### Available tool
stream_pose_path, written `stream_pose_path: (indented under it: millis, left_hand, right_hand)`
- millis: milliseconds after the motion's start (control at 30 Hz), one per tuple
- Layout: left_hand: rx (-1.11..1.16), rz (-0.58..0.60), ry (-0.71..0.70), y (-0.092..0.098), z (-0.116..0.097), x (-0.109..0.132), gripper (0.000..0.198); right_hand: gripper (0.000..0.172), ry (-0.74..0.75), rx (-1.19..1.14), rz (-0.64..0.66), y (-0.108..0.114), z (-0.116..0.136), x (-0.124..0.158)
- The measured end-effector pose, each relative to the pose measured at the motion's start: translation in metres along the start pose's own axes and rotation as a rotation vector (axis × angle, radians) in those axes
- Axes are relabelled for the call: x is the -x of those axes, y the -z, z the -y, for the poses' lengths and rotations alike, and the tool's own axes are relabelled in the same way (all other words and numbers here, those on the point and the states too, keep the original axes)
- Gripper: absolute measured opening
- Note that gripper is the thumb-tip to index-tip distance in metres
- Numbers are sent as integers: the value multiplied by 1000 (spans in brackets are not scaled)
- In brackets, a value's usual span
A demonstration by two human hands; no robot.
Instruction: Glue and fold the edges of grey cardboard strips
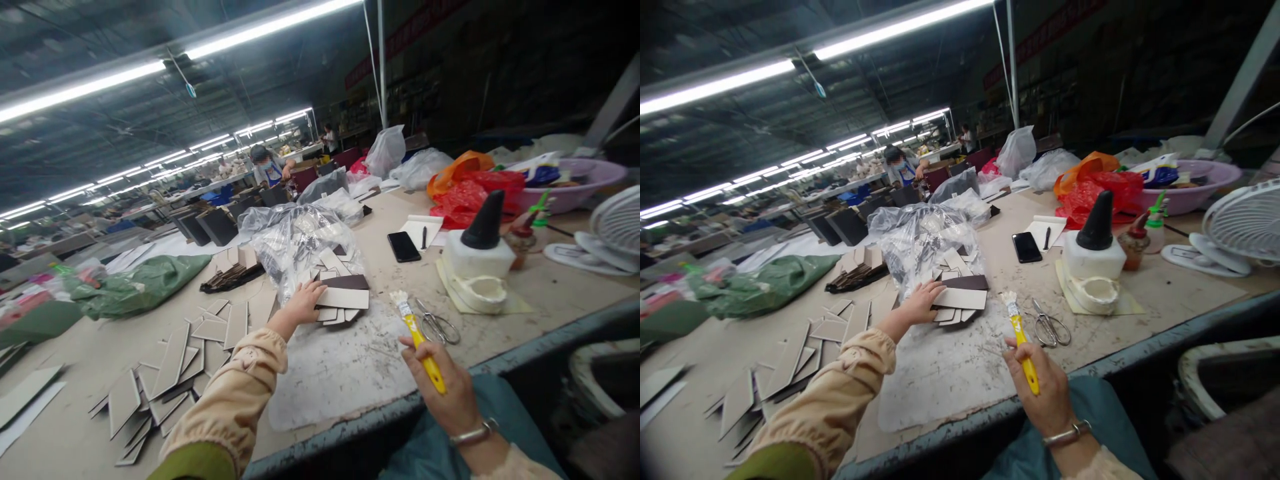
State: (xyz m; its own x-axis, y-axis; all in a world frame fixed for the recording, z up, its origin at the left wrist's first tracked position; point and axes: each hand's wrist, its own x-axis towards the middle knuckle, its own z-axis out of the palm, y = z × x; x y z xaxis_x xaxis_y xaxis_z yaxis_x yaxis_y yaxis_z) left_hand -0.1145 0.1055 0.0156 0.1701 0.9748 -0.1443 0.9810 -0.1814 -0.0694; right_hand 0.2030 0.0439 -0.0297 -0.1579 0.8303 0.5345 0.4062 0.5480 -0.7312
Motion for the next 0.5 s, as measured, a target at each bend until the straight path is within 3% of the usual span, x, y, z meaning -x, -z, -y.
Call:
stream_pose_path:
  millis: [133,300,400,500]
  left_hand:
    - [3,30,-29,-2,-2,-17,73]
    - [9,-5,-9,8,-5,-18,51]
    - [29,-44,37,17,-7,7,50]
    - [133,-153,69,21,-15,54,52]
  right_hand:
    - [13,0,3,-4,0,2,-2]
    - [17,-64,-33,-47,0,8,-2]
    - [18,-118,-81,-74,0,10,0]
    - [18,-154,-128,-87,2,10,1]
